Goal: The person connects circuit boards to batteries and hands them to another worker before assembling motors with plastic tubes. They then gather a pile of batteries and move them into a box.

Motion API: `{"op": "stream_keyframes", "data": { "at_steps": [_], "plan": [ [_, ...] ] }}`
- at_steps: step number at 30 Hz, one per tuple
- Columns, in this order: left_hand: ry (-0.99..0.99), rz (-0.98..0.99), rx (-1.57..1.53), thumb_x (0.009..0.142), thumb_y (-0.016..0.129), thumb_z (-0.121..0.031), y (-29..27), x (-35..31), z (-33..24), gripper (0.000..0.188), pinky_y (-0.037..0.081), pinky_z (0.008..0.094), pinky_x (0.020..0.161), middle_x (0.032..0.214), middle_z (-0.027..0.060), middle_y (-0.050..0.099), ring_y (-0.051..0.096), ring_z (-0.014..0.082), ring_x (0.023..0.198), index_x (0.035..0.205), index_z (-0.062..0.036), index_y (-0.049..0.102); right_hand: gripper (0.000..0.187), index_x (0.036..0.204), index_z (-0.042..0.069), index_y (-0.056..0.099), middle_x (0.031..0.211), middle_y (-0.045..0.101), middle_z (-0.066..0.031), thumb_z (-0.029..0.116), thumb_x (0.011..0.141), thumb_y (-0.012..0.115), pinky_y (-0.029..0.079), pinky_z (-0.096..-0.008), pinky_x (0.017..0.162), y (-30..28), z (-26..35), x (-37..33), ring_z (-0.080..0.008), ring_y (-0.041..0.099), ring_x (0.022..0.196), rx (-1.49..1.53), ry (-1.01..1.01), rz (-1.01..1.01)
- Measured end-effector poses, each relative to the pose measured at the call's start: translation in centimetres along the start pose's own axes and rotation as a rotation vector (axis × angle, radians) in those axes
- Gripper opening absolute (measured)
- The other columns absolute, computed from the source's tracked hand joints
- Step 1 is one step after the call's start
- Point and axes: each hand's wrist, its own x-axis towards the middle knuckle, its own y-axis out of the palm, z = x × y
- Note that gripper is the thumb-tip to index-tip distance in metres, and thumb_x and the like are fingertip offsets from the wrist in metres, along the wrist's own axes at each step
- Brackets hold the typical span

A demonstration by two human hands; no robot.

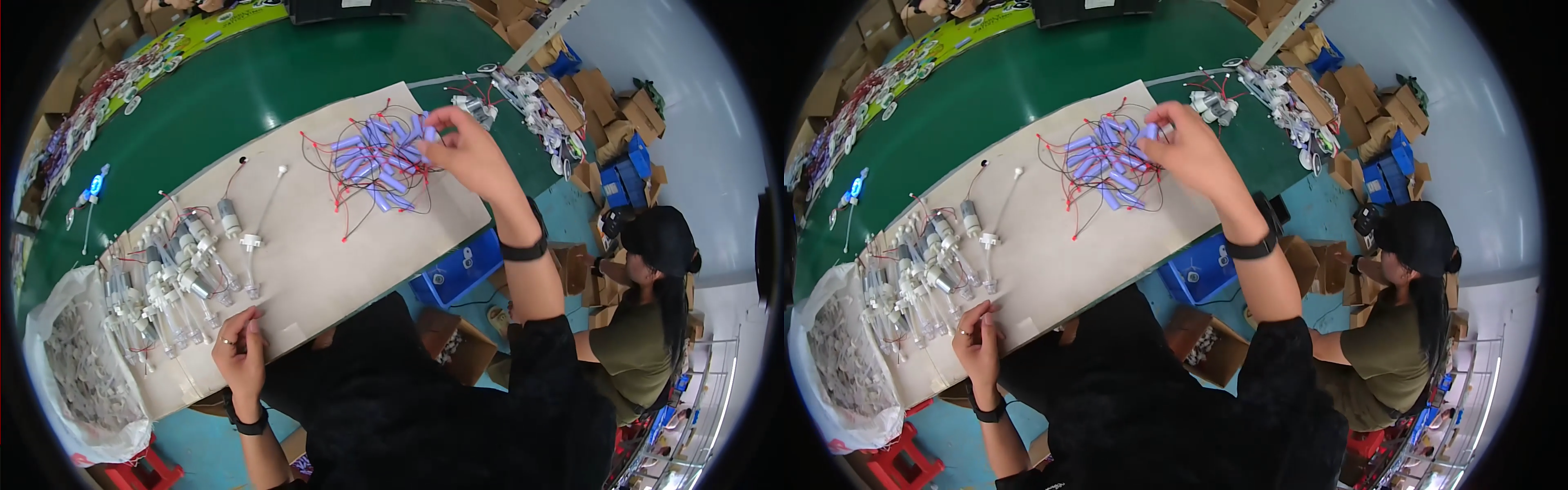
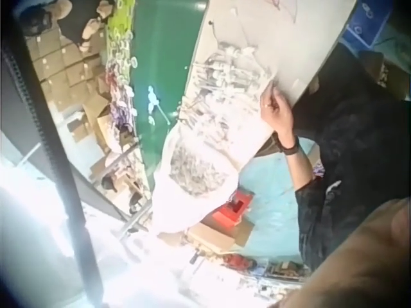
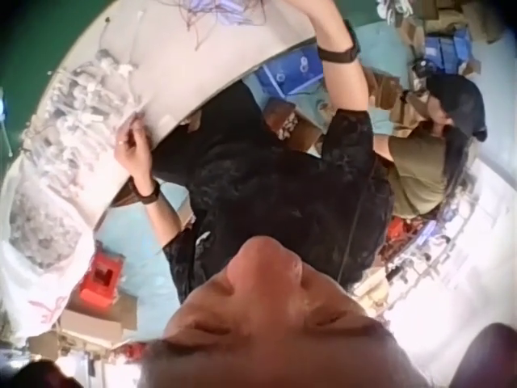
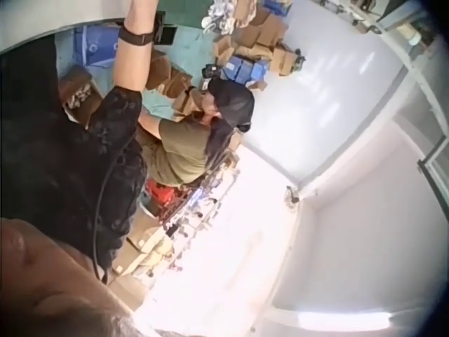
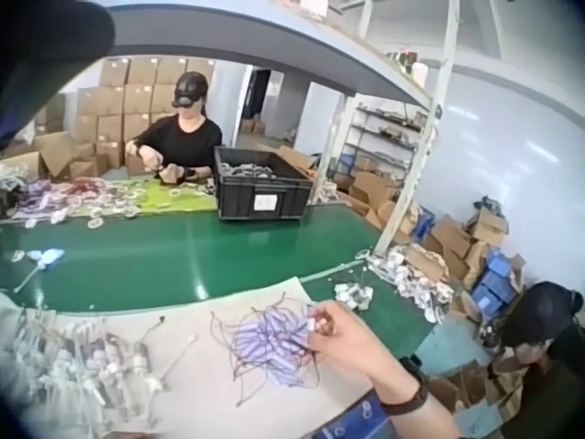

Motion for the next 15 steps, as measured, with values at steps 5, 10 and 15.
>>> {"op": "stream_keyframes", "data": {
  "at_steps": [5,10,15],
  "plan": [
    [-0.126,-0.022,-0.105,0.098,0.059,-0.004,-0.2,0.1,0.2,0.019,0.045,0.0197,0.056,0.1,0.0075,0.069,0.054,0.0061,0.064,0.115,0.0003,0.066,0.045,0.124,0.002,0.059,0.11,0.061,-0.011,0.026,0.088,0.073,0.052,-0.0292,0.074,0.9,-0.6,4.3,-0.0146,0.062,0.093,-0.36,-0.102,-0.083],
    [-0.098,-0.039,-0.078,0.098,0.059,-0.005,-0.7,0.0,-0.4,0.017,0.044,0.0196,0.056,0.098,0.0074,0.068,0.054,0.0061,0.064,0.113,0.0007,0.067,0.036,0.12,0.002,0.061,0.095,0.067,-0.0093,0.02,0.089,0.067,0.054,-0.0325,0.078,-6.7,-5.0,3.3,-0.018,0.065,0.084,-0.327,-0.027,-0.407],
    [-0.089,-0.036,-0.094,0.098,0.059,-0.005,-0.2,0.4,-0.3,0.017,0.044,0.0195,0.056,0.097,0.0074,0.068,0.053,0.0061,0.063,0.112,0.0008,0.068,0.05,0.131,0.002,0.054,0.1,0.066,-0.0086,0.016,0.086,0.068,0.053,-0.0318,0.079,-11.5,-12.1,3.9,-0.0166,0.064,0.087,-0.168,0.383,-0.477]
  ]
}}
